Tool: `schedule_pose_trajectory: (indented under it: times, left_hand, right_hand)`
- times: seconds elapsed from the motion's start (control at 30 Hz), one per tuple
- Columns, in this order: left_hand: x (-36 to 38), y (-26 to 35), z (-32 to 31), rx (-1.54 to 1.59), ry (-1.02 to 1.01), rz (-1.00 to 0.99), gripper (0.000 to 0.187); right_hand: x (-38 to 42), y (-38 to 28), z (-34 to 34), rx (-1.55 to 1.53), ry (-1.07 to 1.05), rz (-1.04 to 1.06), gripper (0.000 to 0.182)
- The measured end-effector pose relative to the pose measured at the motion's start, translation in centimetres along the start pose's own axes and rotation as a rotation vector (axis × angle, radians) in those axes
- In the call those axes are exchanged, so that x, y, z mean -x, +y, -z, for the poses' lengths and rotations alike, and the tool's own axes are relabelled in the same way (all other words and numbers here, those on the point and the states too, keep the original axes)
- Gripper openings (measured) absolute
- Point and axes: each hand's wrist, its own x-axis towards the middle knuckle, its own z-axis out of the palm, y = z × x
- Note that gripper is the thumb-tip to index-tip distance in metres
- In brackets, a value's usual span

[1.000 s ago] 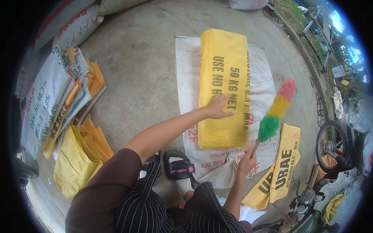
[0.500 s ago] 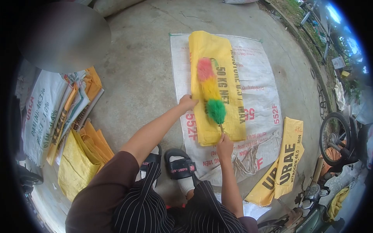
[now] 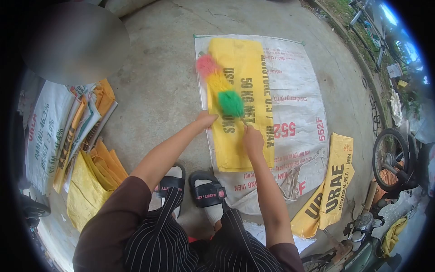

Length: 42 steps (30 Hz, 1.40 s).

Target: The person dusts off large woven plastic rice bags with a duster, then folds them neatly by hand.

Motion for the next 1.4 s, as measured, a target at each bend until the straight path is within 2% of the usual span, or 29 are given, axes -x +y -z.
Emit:
schedule_pose_trajectory:
  times: [0.13, 0.2, 0.23, 0.3, 0.33, 0.4, 0.43, 0.5, 0.53, 0.6, 0.63, 0.7, 0.73, 0.8, 0.83, 0.87, 0.9, 0.97, 1.03, 1.1, 1.17, 1.23, 1.3, 1.37, 1.4]
  left_hand:
    - [1.3, -0.4, 1.6, -0.101, 0.015, 0.033, 0.038]
    - [1.1, -0.9, 1.6, -0.043, 0.161, 0.017, 0.041]
    - [1.3, -0.9, 1.6, -0.052, 0.164, 0.017, 0.041]
    - [1.6, -0.4, 1.3, 0.030, 0.151, 0.026, 0.042]
    - [1.4, -0.4, 1.3, 0.032, 0.159, 0.025, 0.042]
    - [0.9, -0.3, 1.5, 0.247, -0.038, -0.068, 0.041]
    - [0.9, 0.1, 1.9, 0.258, -0.026, -0.068, 0.041]
    - [1.8, 1.8, 3.0, -0.038, -0.018, -0.275, 0.037]
    - [2.3, 2.8, 3.1, -0.039, -0.009, -0.273, 0.037]
    - [3.9, 4.8, 4.2, -0.328, 0.138, -0.426, 0.033]
    - [6.0, 6.0, 5.3, -0.330, 0.166, -0.418, 0.033]
    - [12.0, 8.6, 7.4, -0.165, 0.214, -0.553, 0.029]
    - [14.6, 9.3, 8.7, -0.156, 0.240, -0.552, 0.029]
    - [20.3, 9.7, 12.5, 0.078, 0.416, -0.741, 0.026]
    - [23.6, 9.9, 14.7, 0.129, 0.523, -0.793, 0.025]
    - [26.6, 9.5, 16.8, 0.166, 0.662, -0.934, 0.024]
    - [30.2, 8.9, 19.0, 0.187, 0.784, -0.950, 0.024]
    - [37.0, 6.5, 23.3, 0.227, 1.034, -1.010, 0.021]
    - [42.2, 3.5, 25.8, 0.557, 1.250, -1.092, 0.024]
    - [46.3, -0.5, 27.5, 0.723, 1.497, -0.982, 0.030]
    - [48.4, -6.1, 29.6, 0.865, 1.637, -0.879, 0.034]
    - [48.4, -12.4, 31.3, 0.855, 1.766, -0.836, 0.037]
    - [46.8, -20.5, 33.2, 0.949, 1.863, -0.653, 0.037]
    - [44.0, -30.5, 35.0, 1.030, 1.838, -0.404, 0.043]
    - [42.6, -34.1, 35.0, 1.166, 1.805, -0.234, 0.046]
  right_hand:
    - [-3.7, -0.3, 0.9, -0.043, 0.087, 0.022, 0.032]
    - [-5.4, 0.1, 1.2, 0.003, 0.037, 0.016, 0.034]
    - [-5.9, 0.0, 1.4, 0.057, -0.014, 0.018, 0.035]
    - [-6.1, -0.3, 2.1, 0.017, 0.029, -0.006, 0.036]
    - [-5.6, -0.4, 2.5, -0.117, 0.095, -0.035, 0.037]
    - [-3.7, -0.1, 3.4, -0.330, 0.192, -0.096, 0.038]
    - [-2.3, 0.3, 3.9, -0.411, 0.224, -0.128, 0.038]
    - [1.0, 1.0, 5.7, -0.552, 0.300, -0.250, 0.038]
    - [2.5, 2.0, 6.5, -0.553, 0.280, -0.306, 0.038]
    - [5.3, 5.0, 7.3, -0.558, 0.233, -0.399, 0.039]
    - [6.3, 6.8, 7.2, -0.558, 0.203, -0.427, 0.039]
    - [8.0, 8.2, 7.4, -0.594, 0.227, -0.426, 0.040]
    - [8.7, 9.0, 7.0, -0.599, 0.217, -0.401, 0.040]
    - [9.4, 10.3, 5.4, -0.505, 0.225, -0.419, 0.041]
    - [9.6, 10.2, 5.2, -0.515, 0.210, -0.391, 0.041]
    - [9.6, 10.0, 4.8, -0.509, 0.172, -0.412, 0.042]
    - [9.4, 9.1, 4.4, -0.503, 0.132, -0.433, 0.042]
    - [9.1, 5.2, 5.4, -0.547, 0.117, -0.343, 0.041]
    - [9.0, 2.1, 6.1, -0.447, 0.110, -0.182, 0.040]
    - [8.8, -1.1, 6.5, -0.459, 0.080, -0.127, 0.038]
    - [8.6, -2.9, 6.3, -0.360, 0.102, 0.008, 0.035]
    - [8.9, -4.9, 6.4, -0.335, 0.110, 0.060, 0.033]
    - [9.1, -6.1, 6.4, -0.249, 0.071, 0.052, 0.032]
    - [9.4, -6.1, 5.6, -0.276, 0.104, 0.074, 0.033]
    - [9.5, -5.6, 5.3, -0.302, 0.139, 0.083, 0.033]
